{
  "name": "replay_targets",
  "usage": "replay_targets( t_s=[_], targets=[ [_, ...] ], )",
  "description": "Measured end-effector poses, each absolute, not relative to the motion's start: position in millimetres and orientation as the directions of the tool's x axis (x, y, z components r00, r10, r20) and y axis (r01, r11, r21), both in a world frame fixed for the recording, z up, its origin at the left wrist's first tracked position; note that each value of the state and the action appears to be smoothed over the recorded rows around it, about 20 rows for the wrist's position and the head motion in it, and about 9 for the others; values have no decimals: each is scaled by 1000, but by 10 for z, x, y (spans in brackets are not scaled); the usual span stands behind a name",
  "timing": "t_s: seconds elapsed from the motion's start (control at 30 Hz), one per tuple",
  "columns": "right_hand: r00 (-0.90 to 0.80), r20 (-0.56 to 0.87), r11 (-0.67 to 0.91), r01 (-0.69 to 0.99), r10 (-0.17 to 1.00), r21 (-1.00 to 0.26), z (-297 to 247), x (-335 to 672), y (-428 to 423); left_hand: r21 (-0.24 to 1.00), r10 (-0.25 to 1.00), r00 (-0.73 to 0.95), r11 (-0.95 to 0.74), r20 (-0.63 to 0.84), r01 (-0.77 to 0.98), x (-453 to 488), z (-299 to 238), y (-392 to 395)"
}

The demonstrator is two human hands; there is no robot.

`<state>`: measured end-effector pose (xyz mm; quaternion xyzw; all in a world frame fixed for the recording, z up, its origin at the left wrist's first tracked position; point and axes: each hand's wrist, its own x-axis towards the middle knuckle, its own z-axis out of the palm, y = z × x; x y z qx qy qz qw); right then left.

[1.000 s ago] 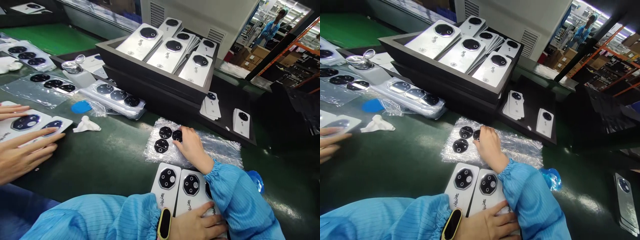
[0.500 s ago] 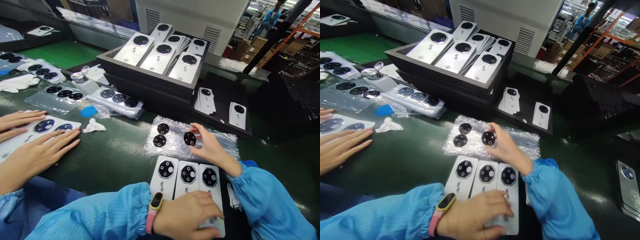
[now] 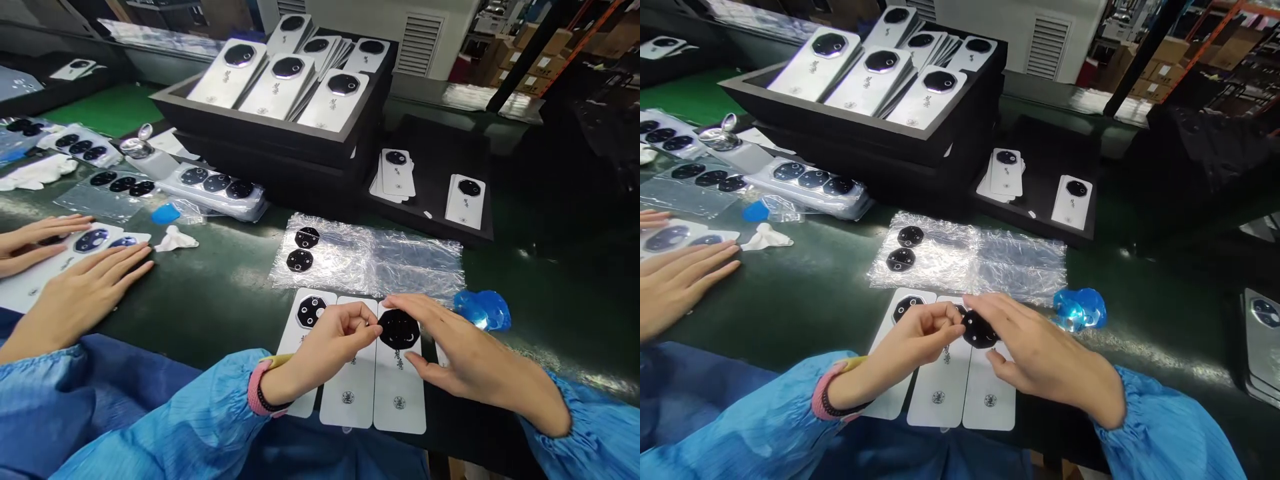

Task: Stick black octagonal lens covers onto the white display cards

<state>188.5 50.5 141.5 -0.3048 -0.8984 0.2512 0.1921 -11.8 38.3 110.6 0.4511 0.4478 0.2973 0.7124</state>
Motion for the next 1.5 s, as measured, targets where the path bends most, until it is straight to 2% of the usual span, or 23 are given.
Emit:
replay_targets(
  t_s=[0.1, 0.17, 0.23, 0.37, 0.43, 0.47, 0.5, 0.57, 0.6, 0.67, 0.73, 0.87, 1.2, 1.5],
  targets=[
    [-550, 155, 483, 523, 820, -702, 1387, 1965, 552, 908, 838, 390, 419, -382, -10, -69, 1075, 365],
    [-410, 44, 279, 533, 911, -799, 1374, 1984, 599, 912, 842, 387, 410, -376, -6, -41, 1055, 353],
    [-379, -84, 133, 509, 921, -850, 1360, 1987, 644, 917, 846, 385, 398, -368, 0, -13, 1041, 336],
    [-396, -185, 35, 487, 900, -872, 1275, 2012, 730, 940, 859, 384, 331, -338, 86, 25, 1018, 259],
    [-365, -193, 19, 505, 911, -863, 1182, 2040, 781, 957, 889, 381, 175, -255, 231, 36, 983, 183],
    [-350, -194, 14, 513, 916, -858, 1125, 2054, 807, 944, 908, 384, 37, -170, 328, 44, 954, 137],
    [-339, -194, 12, 521, 921, -853, 1067, 2066, 832, 893, 915, 400, -135, -54, 429, 55, 919, 90],
    [-330, -192, 17, 537, 924, -843, 957, 2081, 870, 666, 853, 475, -485, 217, 567, 91, 832, 0],
    [-333, -195, 19, 543, 923, -839, 913, 2084, 880, 530, 794, 522, -601, 312, 599, 115, 787, -37],
    [-333, -200, 17, 549, 921, -836, 855, 2083, 884, 321, 709, 584, -702, 395, 635, 167, 702, -94],
    [-336, -204, 13, 545, 919, -838, 836, 2074, 871, 222, 695, 603, -707, 392, 671, 210, 636, -127],
    [-345, -202, 30, 564, 916, -825, 843, 2053, 843, 146, 702, 610, -691, 368, 708, 241, 557, -159],
    [-366, -268, -11, 572, 891, -820, 803, 2028, 883, 155, 720, 550, -656, 422, 739, 295, 436, -205],
    [-377, -260, 11, 585, 889, -811, 787, 2045, 895, 159, 724, 566, -660, 395, 734, 289, 448, -196]
  ],
)
